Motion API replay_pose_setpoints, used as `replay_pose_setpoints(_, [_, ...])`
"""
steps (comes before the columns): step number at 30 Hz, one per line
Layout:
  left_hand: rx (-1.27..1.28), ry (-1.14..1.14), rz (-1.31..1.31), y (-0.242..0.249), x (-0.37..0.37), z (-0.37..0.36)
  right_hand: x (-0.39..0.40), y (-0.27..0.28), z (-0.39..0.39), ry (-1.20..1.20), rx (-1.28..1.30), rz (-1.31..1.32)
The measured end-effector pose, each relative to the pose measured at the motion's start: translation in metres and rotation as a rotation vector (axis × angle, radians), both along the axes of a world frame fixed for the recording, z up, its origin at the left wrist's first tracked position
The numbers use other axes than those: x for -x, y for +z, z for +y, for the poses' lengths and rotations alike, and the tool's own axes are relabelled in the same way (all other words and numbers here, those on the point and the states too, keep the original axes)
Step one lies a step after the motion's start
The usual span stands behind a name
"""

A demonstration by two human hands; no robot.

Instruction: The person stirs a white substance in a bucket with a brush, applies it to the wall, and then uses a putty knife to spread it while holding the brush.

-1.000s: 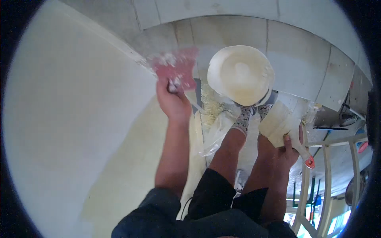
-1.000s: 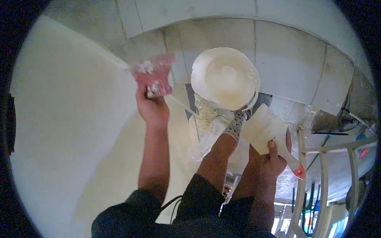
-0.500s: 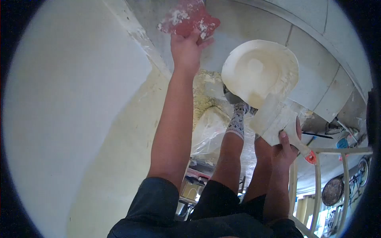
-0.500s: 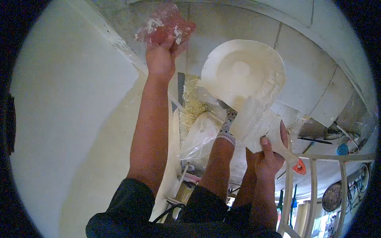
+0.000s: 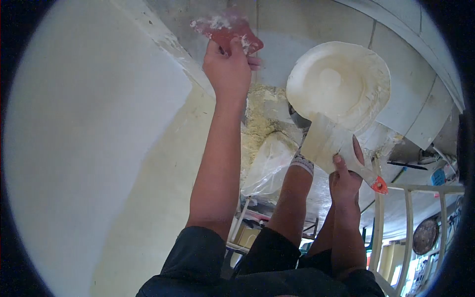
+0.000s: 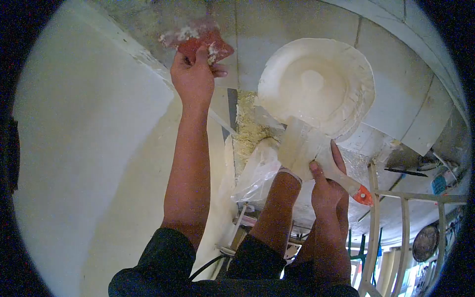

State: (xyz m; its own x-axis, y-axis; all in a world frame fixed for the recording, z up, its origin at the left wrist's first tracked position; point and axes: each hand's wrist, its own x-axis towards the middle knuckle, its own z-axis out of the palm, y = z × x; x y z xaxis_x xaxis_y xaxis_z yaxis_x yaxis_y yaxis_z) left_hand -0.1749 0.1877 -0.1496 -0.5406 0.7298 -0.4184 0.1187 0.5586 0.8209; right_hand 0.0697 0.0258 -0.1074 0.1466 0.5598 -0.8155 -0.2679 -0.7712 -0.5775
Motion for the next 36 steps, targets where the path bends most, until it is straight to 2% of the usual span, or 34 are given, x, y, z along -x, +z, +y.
replay_pose_setpoints(3, [0.082, 0.007, 0.125, 0.002, 0.005, 0.002, -0.004, -0.005, -0.008, 0.072, -0.039, 0.006])
replay_pose_setpoints(5, [0.134, -0.094, 0.287, 0.003, 0.012, 0.005, -0.002, -0.005, -0.01, 0.082, -0.052, -0.005])
replay_pose_setpoints(9, [0.189, -0.166, 0.345, 0.004, 0.018, 0.015, -0.001, -0.005, -0.01, 0.108, -0.019, 0.06])
replay_pose_setpoints(11, [0.191, -0.185, 0.488, -0.003, 0.023, 0.016, 0.0, -0.004, -0.012, 0.105, -0.003, 0.051])
replay_pose_setpoints(16, [0.209, -0.15, 0.465, 0.007, 0.017, 0.023, -0.001, -0.005, -0.012, 0.144, -0.016, 0.016])
replay_pose_setpoints(21, [0.168, -0.202, 0.553, -0.005, 0.027, 0.025, -0.004, -0.007, -0.009, 0.049, -0.071, 0.043])
replay_pose_setpoints(23, [0.284, -0.151, 0.48, 0.01, 0.015, 0.029, -0.007, -0.007, -0.011, 0.074, -0.059, 0.015])
replay_pose_setpoints(24, [0.284, -0.152, 0.482, 0.002, 0.022, 0.028, -0.007, -0.007, -0.012, 0.101, -0.045, -0.013])
replay_pose_setpoints(26, [0.082, -0.224, 0.633, -0.023, 0.042, 0.022, -0.007, -0.006, -0.012, 0.069, -0.053, 0.012])
replay_pose_setpoints(29, [0.184, -0.144, 0.514, -0.003, 0.021, 0.023, -0.007, -0.006, -0.009, 0.022, -0.064, 0.032])
replay_pose_setpoints(32, [0.071, -0.228, 0.621, -0.022, 0.043, 0.024, -0.006, -0.003, -0.007, -0.005, -0.049, 0.042])
replay_pose_setpoints(36, [0.152, -0.154, 0.505, -0.007, 0.024, 0.025, -0.01, -0.002, -0.005, 0.001, 0.016, 0.095])
